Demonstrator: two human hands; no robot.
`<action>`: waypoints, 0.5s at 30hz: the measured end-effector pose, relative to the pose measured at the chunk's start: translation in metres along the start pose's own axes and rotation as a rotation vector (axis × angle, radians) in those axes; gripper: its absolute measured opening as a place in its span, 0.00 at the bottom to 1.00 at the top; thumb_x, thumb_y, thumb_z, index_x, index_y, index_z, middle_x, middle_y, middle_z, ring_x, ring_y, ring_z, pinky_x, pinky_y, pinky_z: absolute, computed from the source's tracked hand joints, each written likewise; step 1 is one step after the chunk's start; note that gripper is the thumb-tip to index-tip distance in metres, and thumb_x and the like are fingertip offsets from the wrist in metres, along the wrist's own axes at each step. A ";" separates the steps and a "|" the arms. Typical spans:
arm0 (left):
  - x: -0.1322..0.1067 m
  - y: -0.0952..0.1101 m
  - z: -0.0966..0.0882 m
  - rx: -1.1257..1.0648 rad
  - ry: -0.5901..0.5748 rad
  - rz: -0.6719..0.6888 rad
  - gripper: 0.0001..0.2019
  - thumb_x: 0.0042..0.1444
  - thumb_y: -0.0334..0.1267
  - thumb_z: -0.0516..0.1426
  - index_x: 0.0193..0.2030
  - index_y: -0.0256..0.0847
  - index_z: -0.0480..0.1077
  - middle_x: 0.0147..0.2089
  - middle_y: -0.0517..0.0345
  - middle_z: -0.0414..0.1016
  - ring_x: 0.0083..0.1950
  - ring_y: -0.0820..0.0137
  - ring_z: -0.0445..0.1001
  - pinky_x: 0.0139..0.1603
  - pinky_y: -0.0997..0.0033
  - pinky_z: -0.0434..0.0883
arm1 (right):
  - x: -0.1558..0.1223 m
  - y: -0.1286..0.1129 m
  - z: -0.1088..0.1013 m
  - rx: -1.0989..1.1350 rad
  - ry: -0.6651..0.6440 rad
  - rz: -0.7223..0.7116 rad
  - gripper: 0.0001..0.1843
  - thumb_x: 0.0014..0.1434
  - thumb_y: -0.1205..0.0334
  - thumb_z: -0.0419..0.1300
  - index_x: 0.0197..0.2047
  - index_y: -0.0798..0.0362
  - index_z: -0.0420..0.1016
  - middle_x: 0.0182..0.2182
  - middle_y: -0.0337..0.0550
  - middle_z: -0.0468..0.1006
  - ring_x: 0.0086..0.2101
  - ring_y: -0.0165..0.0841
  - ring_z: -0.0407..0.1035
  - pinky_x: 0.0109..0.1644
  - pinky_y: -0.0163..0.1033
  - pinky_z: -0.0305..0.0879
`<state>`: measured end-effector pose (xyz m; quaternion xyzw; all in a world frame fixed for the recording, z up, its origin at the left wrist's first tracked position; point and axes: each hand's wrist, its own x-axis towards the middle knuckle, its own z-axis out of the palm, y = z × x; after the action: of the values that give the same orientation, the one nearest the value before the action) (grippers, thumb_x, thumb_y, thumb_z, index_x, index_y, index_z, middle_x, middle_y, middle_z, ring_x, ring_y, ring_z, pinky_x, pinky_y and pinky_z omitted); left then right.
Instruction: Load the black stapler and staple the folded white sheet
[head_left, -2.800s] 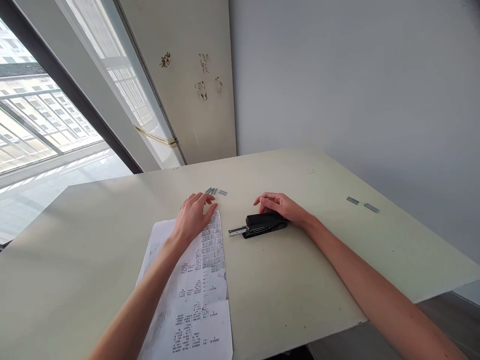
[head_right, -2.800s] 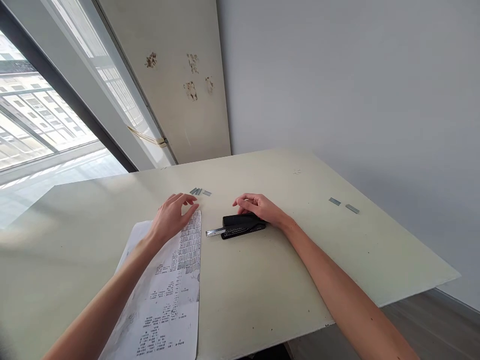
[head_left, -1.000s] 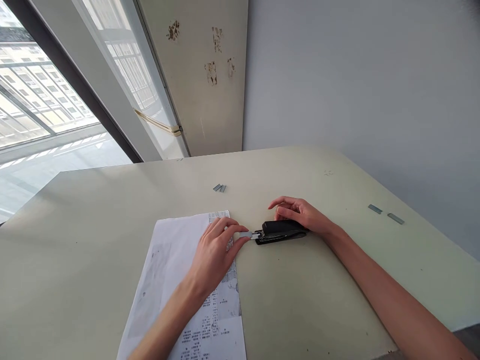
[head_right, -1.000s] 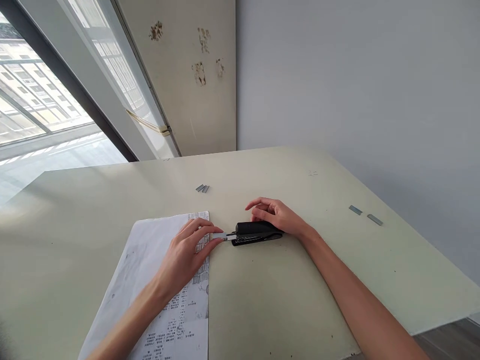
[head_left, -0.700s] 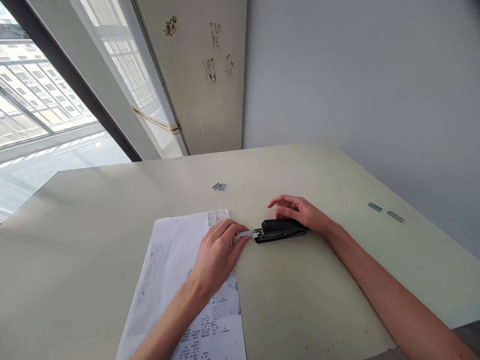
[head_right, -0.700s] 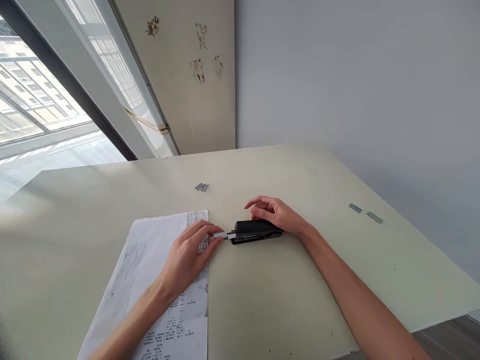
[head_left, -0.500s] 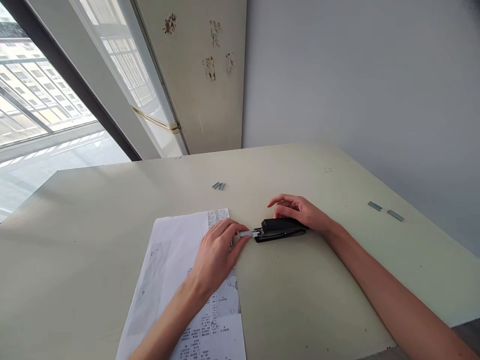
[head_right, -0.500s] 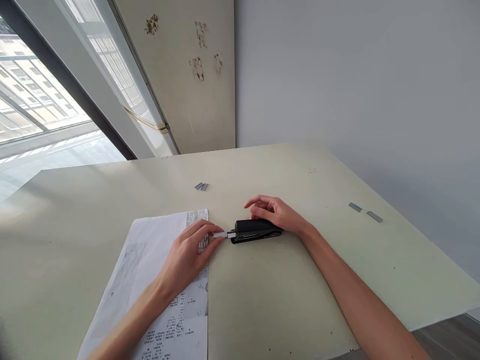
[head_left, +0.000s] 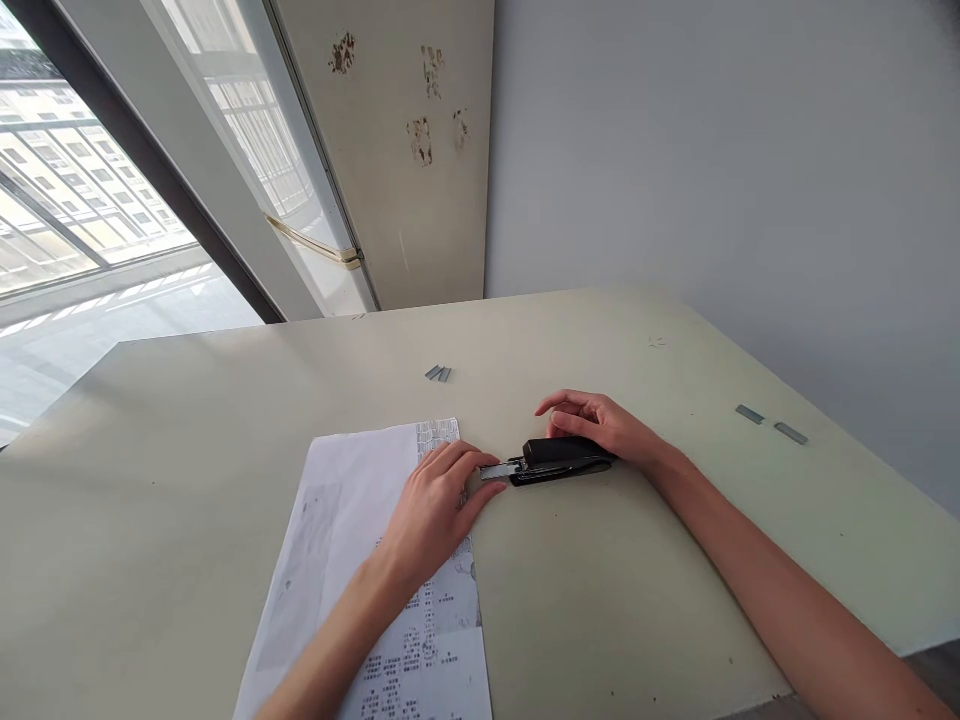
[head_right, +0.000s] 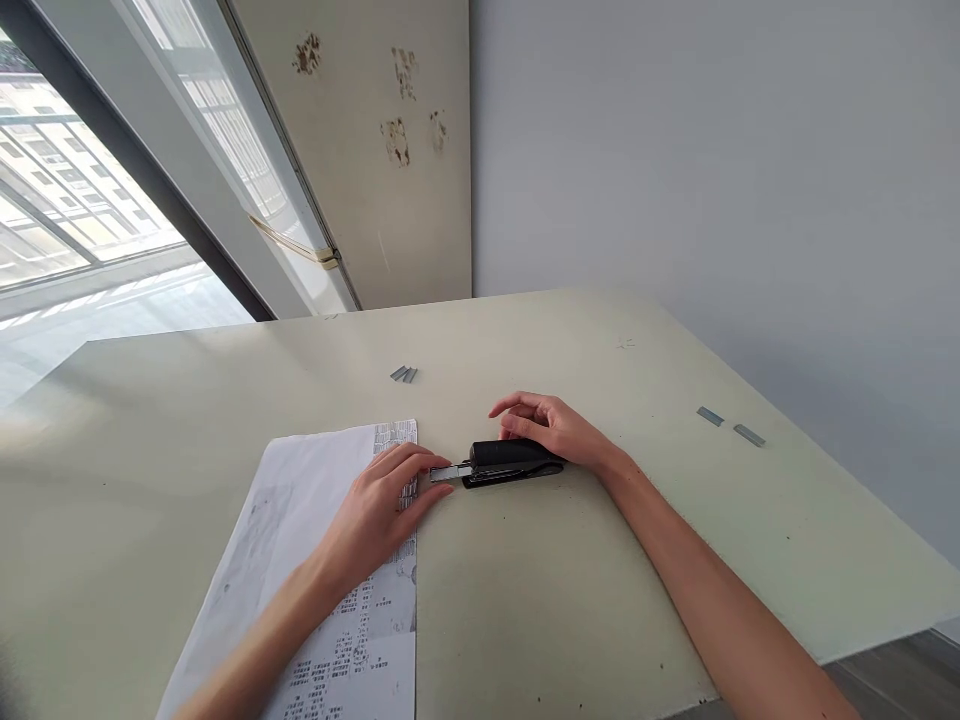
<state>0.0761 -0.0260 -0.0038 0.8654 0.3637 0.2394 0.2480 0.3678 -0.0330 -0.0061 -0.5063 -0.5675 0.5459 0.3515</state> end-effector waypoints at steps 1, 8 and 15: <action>0.001 -0.002 -0.003 -0.049 -0.028 -0.009 0.11 0.71 0.46 0.59 0.53 0.47 0.77 0.51 0.55 0.79 0.51 0.62 0.77 0.52 0.60 0.74 | 0.000 0.000 0.000 0.024 0.004 -0.010 0.21 0.67 0.40 0.63 0.52 0.47 0.78 0.36 0.41 0.81 0.36 0.35 0.74 0.40 0.40 0.67; 0.003 -0.007 -0.018 -0.275 -0.271 0.091 0.15 0.62 0.53 0.67 0.50 0.49 0.81 0.47 0.58 0.84 0.49 0.63 0.79 0.54 0.61 0.74 | 0.003 0.001 0.005 0.287 0.074 -0.087 0.21 0.66 0.39 0.63 0.47 0.48 0.81 0.37 0.43 0.80 0.39 0.36 0.75 0.51 0.43 0.71; 0.000 0.000 -0.004 -0.231 -0.178 0.104 0.19 0.61 0.59 0.65 0.46 0.47 0.79 0.41 0.57 0.81 0.42 0.65 0.76 0.45 0.63 0.73 | 0.000 -0.002 0.019 0.301 0.094 -0.106 0.25 0.68 0.36 0.58 0.47 0.48 0.82 0.40 0.46 0.80 0.42 0.39 0.74 0.54 0.45 0.70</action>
<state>0.0742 -0.0247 -0.0010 0.8664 0.2652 0.2146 0.3645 0.3491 -0.0383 -0.0074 -0.4424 -0.4881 0.5812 0.4777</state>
